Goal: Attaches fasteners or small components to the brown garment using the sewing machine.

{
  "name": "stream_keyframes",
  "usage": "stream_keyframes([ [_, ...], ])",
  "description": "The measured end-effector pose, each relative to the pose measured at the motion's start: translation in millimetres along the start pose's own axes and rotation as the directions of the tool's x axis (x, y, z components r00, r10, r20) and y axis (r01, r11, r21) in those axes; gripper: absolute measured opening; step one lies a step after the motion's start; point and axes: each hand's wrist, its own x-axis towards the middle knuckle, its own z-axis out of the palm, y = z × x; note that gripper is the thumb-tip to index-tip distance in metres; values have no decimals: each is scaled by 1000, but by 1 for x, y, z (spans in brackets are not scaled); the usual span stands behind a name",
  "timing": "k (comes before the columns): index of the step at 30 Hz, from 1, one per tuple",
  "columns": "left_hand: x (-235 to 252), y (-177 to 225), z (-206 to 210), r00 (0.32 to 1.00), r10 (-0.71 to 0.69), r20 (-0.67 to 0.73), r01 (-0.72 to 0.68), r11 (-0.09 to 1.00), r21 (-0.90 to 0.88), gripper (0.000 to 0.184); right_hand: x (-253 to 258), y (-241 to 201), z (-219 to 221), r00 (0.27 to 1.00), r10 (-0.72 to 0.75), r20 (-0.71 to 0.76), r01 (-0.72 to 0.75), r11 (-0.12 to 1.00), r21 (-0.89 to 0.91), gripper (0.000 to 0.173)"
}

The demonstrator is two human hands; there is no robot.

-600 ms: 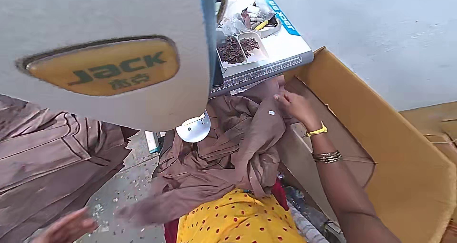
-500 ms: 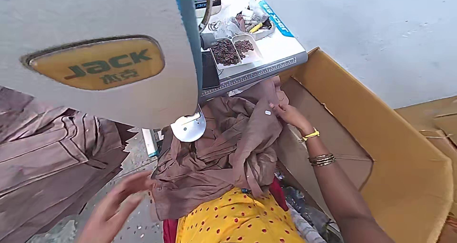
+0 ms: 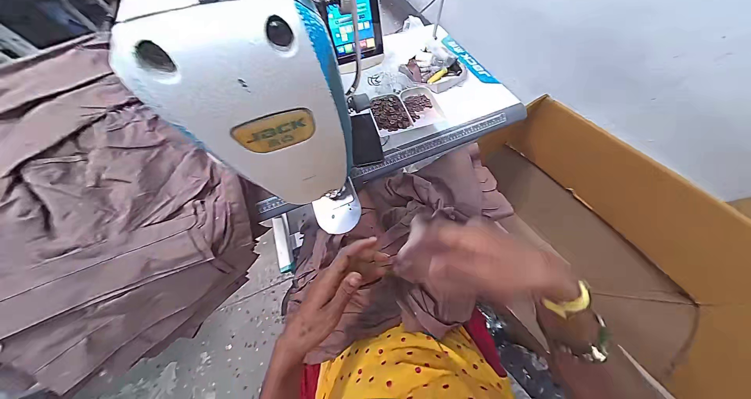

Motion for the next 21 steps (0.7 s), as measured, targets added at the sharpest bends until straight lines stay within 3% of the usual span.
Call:
stream_keyframes([
  [2, -8, 6, 4, 989, -147, 24, 148, 963, -225, 94, 8, -36, 49, 932, -211, 295, 237, 970, -55, 26],
  [3, -11, 6, 4, 973, -218, 78, 231, 935, -269, 96, 16, -41, 74, 857, -236, 458, 259, 966, 12, 30],
  [4, -15, 6, 4, 953, -272, 133, 298, 917, -263, 83, 26, -38, 101, 777, -259, 574, 248, 964, 98, 33],
  [6, -19, 8, 0, 916, -380, 131, 397, 907, -144, 37, 46, -21, 147, 670, -322, 668, 146, 941, 307, 41],
  [8, -31, 7, -9, 923, -379, -69, 382, 924, 20, 19, 54, -11, 175, 634, -345, 692, 30, 905, 424, 49],
  [10, -45, 6, -29, 890, -238, -388, 306, 944, 123, 19, 54, -13, 177, 648, -292, 703, -20, 916, 400, 61],
  [11, -54, 7, -43, 837, -172, -519, 275, 953, 128, 18, 51, -15, 172, 688, -267, 675, -20, 923, 385, 61],
  [13, -69, 13, -66, 752, -124, -647, 215, 975, 63, 17, 48, -12, 153, 832, -265, 487, 77, 925, 372, 46],
  [15, -81, 16, -72, 731, -151, -665, 192, 981, -11, 17, 49, -1, 138, 960, -256, 111, 221, 942, 254, 29],
  [17, -85, 11, -71, 721, -174, -671, 195, 980, -44, 18, 59, 14, 126, 973, -172, -152, 179, 983, 31, 24],
  [21, -75, 4, -67, 678, -185, -711, 194, 978, -70, 18, 62, 15, 129, 981, -35, -191, 27, 999, -44, 28],
])
